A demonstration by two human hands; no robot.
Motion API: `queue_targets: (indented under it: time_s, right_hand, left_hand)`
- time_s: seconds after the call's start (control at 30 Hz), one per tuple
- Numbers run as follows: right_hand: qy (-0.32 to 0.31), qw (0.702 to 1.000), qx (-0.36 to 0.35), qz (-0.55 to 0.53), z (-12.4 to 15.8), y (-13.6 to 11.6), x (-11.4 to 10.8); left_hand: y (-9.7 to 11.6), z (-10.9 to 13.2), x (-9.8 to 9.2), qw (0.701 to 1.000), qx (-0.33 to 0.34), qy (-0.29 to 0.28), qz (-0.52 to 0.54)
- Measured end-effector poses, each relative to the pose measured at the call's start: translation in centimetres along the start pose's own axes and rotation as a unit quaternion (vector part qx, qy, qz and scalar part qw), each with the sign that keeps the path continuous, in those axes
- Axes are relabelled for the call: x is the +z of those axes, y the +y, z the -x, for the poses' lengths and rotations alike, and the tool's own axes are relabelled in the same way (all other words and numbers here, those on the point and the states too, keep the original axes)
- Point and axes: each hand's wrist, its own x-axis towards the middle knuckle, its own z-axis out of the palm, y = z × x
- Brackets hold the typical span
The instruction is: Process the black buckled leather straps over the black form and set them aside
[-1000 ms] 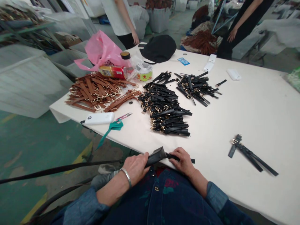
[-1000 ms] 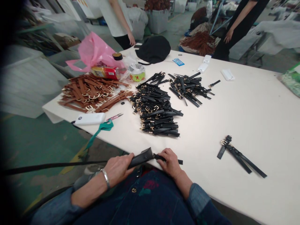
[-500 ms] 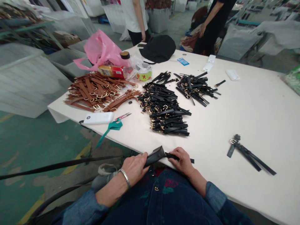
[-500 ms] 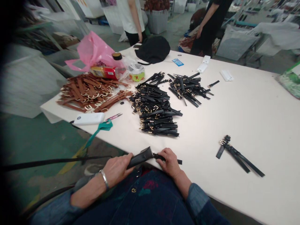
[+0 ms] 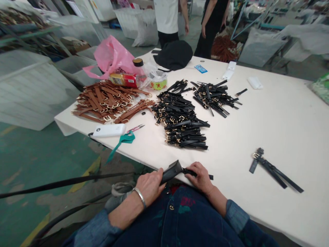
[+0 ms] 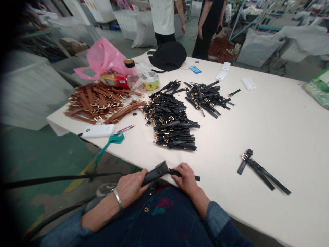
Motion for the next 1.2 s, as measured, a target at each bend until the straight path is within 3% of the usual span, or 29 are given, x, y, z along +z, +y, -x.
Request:
queue_targets:
  time_s: [0.3,0.43,0.6,0.87,1.07,1.2]
  right_hand:
    - [0.005,1.0,-0.001,0.001,-0.1,0.3,-0.1]
    - [0.001,1.0,-0.002,0.005,0.0,0.0,-0.1]
    - [-0.007,1.0,0.006,0.003,0.1,-0.1,0.0]
    - [-0.004,1.0,0.013,0.015,0.1,0.1,-0.1]
    - [0.003,1.0,0.003,0.009,0.2,0.0,0.1]
    - [0.006,1.0,0.008,0.006,0.3,0.0,0.2]
  left_hand:
    - [0.2,-0.5,0.7,0.999,0.027,0.015,-0.008]
    - [-0.3,-0.5,0.8,1.0,0.0,0.025,0.008]
    - [0.1,0.0,0.7,1.0,0.016,0.019,-0.006]
    - [0.8,-1.5,0.6,0.999,-0.008,0.035,0.003]
    - [-0.8,-0.3,0.8,0.998,-0.035,0.046,0.004]
    - [-0.4,0.4,1.1,0.999,-0.012,0.035,0.007]
